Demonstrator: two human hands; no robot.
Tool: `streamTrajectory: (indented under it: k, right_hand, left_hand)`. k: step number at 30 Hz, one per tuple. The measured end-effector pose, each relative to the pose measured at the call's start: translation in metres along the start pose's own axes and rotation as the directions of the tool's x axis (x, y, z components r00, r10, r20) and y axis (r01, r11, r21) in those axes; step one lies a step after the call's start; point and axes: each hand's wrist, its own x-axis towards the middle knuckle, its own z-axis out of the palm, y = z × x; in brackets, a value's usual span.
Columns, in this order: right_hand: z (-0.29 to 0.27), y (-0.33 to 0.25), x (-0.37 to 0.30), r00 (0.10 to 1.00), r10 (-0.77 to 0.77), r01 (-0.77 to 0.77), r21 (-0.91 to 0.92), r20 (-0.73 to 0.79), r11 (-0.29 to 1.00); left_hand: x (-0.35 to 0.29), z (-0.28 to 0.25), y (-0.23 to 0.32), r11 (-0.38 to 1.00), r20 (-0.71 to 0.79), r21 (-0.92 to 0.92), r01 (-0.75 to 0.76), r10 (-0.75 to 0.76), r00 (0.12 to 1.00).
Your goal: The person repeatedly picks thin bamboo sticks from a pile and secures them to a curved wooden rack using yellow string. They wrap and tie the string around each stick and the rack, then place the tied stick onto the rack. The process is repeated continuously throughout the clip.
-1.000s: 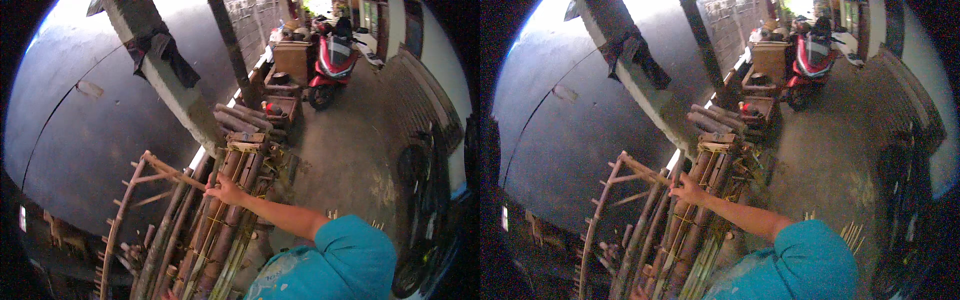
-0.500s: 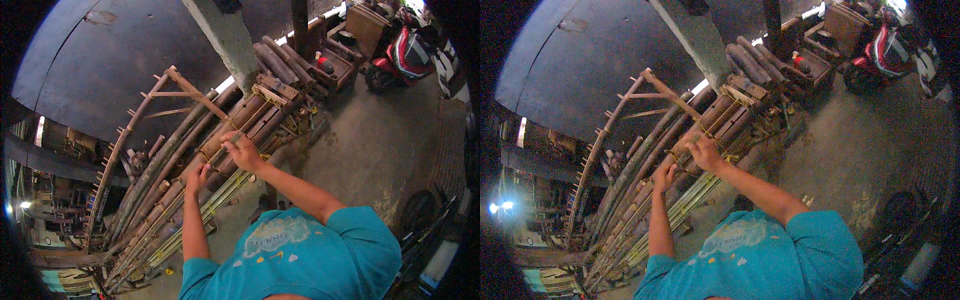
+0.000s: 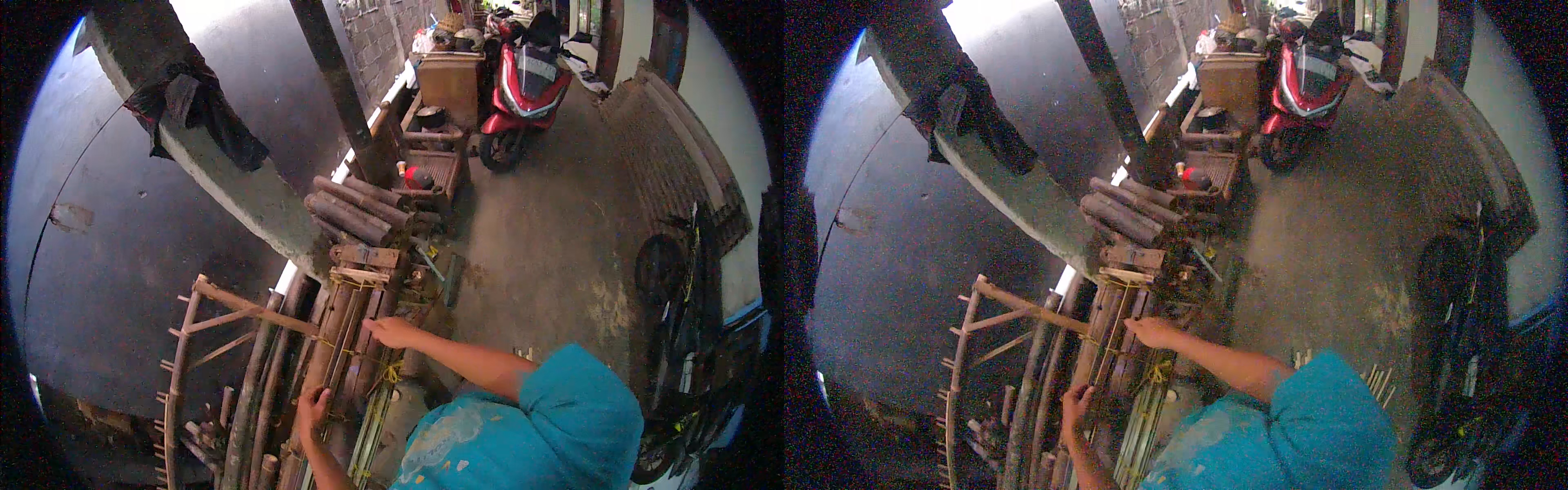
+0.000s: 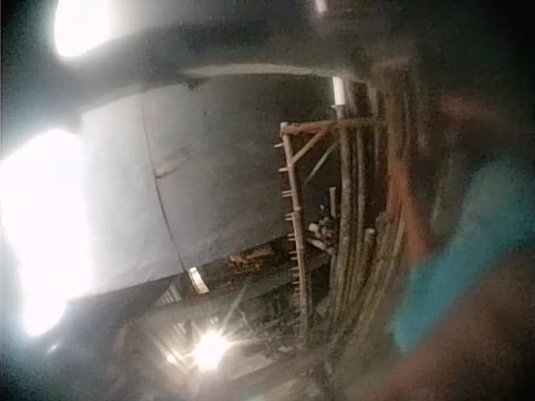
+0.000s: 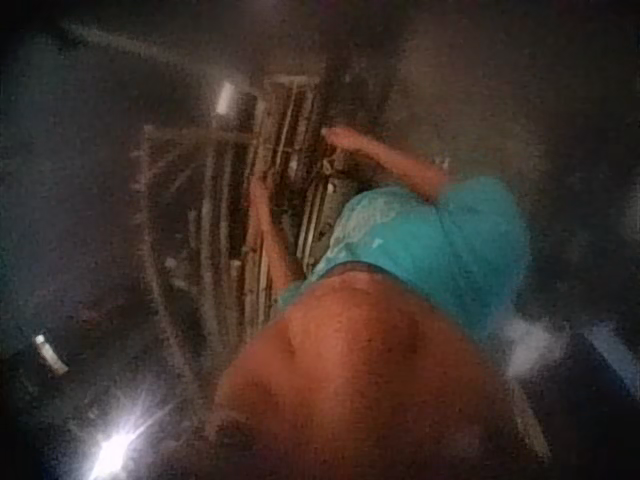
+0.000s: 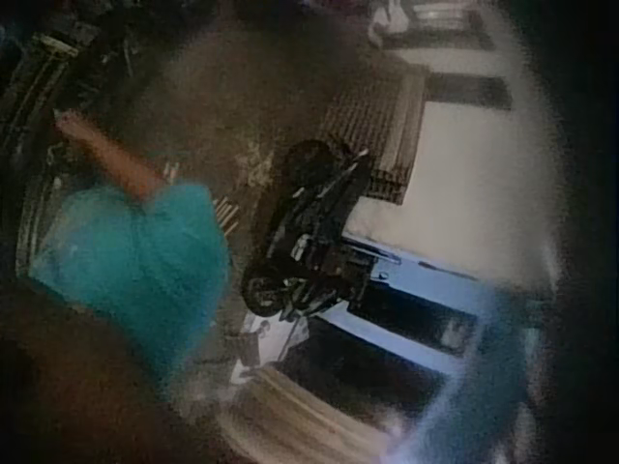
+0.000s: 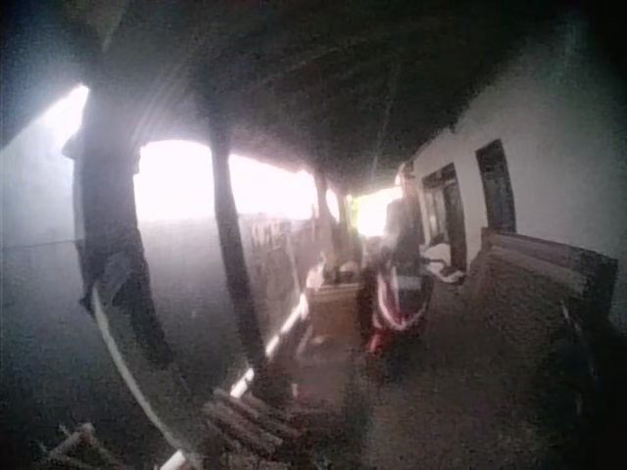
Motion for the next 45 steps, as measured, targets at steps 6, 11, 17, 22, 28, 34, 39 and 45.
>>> streamTrajectory:
  k: [6,11,17,22,28,34,39,45]
  right_hand:
    - [0.032,0.069,-0.032,0.972,0.203,-0.228,0.256,0.118,0.940]
    - [0.079,0.084,-0.029,0.976,0.031,-0.073,0.190,0.215,0.979]
    - [0.070,0.061,-0.029,0.942,-0.016,-0.034,0.142,0.334,0.989]
    - [0.061,0.061,-0.015,0.840,0.024,-0.122,0.146,0.542,0.982]
    - [0.083,0.076,0.001,0.727,-0.034,-0.299,0.360,0.686,0.884]
    - [0.058,0.021,-0.023,0.728,0.163,-0.682,0.679,0.666,0.272]
    - [0.054,-0.014,-0.012,0.850,0.447,-0.241,0.960,0.280,-0.142]
    - [0.066,-0.083,0.012,0.998,0.069,-0.038,0.915,0.011,0.401]
  left_hand:
    - [0.033,0.034,0.056,0.991,-0.209,-0.004,-0.136,0.132,0.969]
    - [0.062,0.047,0.025,0.992,-0.201,-0.037,-0.119,0.109,0.973]
    - [0.029,-0.016,0.077,1.000,0.003,0.021,0.011,-0.011,1.000]
    - [0.041,0.030,-0.002,0.980,0.016,-0.199,0.001,0.002,1.000]
    - [0.048,0.028,0.063,0.942,-0.204,0.141,-0.304,0.328,0.922]
    - [0.044,0.048,0.043,0.993,-0.127,0.120,-0.016,0.031,0.991]
    - [0.058,0.082,0.063,0.989,-0.344,0.089,0.116,-0.078,0.936]
    - [0.066,0.090,0.054,0.954,-0.258,0.244,0.173,-0.108,0.960]
